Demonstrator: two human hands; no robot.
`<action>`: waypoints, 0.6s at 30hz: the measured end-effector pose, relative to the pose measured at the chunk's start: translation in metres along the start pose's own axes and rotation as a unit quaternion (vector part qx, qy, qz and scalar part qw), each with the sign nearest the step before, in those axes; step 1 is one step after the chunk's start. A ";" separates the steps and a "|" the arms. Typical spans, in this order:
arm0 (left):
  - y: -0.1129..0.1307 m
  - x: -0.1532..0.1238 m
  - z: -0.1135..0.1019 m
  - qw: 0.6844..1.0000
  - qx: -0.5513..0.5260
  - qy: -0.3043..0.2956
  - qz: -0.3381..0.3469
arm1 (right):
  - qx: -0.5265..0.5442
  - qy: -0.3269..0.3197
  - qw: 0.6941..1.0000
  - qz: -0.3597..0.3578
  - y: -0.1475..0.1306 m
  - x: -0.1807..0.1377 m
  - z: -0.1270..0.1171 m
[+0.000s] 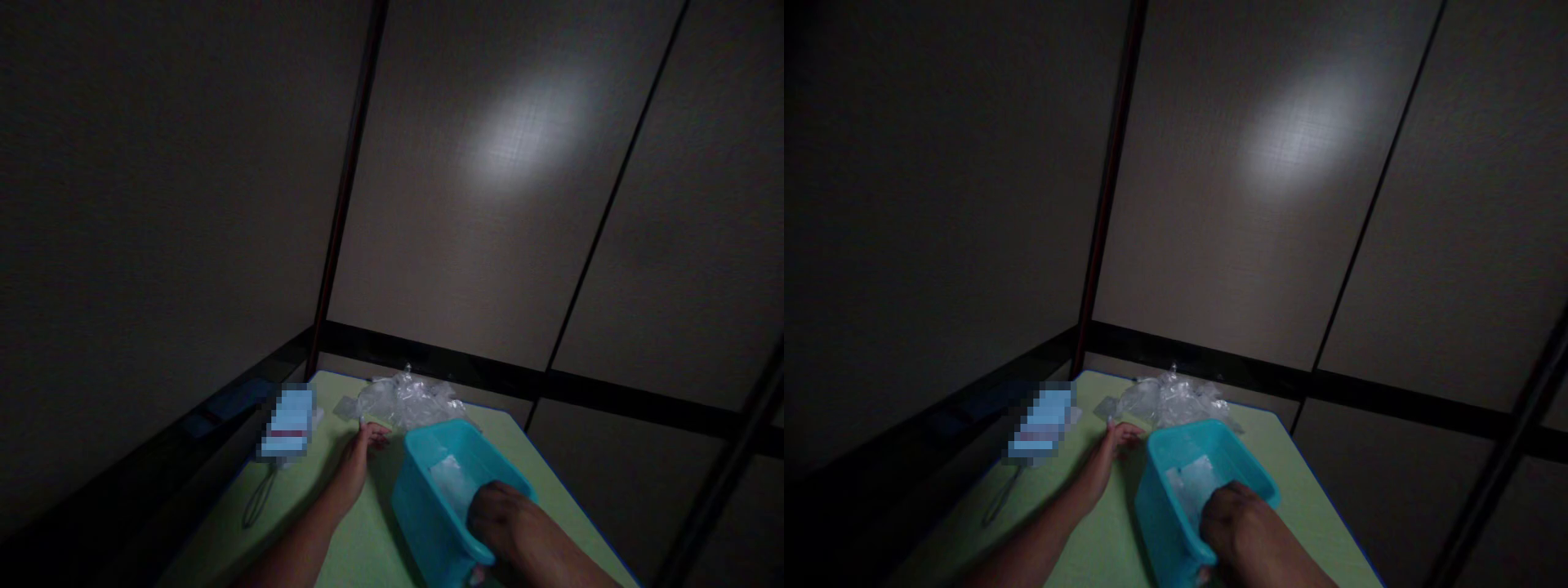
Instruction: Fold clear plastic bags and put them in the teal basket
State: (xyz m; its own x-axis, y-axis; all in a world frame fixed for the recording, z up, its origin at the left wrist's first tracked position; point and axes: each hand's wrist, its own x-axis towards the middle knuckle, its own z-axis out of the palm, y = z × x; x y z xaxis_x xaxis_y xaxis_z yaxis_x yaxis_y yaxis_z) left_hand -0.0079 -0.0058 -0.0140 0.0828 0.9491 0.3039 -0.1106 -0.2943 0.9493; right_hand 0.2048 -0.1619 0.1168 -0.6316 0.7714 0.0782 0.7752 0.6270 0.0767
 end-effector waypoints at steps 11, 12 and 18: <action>0.027 -0.014 -0.003 0.914 0.358 0.053 0.185 | -0.001 -0.022 0.962 0.273 0.120 -0.045 -0.015; 0.026 -0.013 -0.003 0.904 0.377 0.050 0.196 | -0.015 -0.023 0.961 0.275 0.132 -0.044 -0.011; 0.020 -0.012 -0.005 0.879 0.423 0.047 0.216 | -0.096 -0.034 0.963 0.249 0.173 -0.016 0.007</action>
State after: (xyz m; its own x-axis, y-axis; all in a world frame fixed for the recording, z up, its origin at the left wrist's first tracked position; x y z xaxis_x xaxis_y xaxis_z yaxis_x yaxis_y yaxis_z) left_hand -0.0158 -0.0223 0.0012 0.1265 0.7217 0.6805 0.6670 -0.5697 0.4802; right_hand 0.3492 -0.0645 0.1222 -0.1739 0.9807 0.0890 0.9617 0.1497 0.2295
